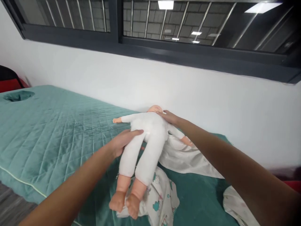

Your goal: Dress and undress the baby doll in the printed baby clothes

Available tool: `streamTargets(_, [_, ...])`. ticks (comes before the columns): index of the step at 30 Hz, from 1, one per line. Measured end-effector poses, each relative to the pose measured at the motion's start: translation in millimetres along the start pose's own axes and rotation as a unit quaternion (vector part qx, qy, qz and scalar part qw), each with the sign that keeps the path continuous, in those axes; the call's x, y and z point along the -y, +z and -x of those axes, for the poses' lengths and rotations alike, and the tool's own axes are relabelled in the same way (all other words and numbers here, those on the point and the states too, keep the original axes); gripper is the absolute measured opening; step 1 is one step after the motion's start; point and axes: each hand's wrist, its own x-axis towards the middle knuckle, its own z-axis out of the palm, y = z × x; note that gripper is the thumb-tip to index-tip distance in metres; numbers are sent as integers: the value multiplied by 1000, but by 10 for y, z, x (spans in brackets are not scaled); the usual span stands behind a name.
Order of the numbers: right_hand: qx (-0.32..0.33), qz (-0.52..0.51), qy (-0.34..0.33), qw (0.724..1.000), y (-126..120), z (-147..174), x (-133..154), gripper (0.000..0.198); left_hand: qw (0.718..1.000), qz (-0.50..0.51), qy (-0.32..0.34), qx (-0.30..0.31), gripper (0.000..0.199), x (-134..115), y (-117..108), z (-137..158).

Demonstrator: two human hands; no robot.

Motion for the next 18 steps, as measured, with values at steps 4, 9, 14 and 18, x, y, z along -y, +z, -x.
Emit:
streamTargets(4, [45, -18, -35, 998, 556, -280, 337, 88, 994, -93, -1, -64, 56, 54, -615, 73])
streamTargets(9, [110, -36, -155, 981, 1116, -614, 633, 60, 985, -121, -27, -117, 59, 118, -1163, 113])
streamTargets(14, [96, -3, -164, 982, 1427, -845, 706, 64, 983, -124, -24, -135, 63, 242, -1416, 114])
streamTargets(18, [59, 50, -113, 991, 1286, -817, 352, 79, 980, -145, -25, -137, 64, 319, -1481, 132])
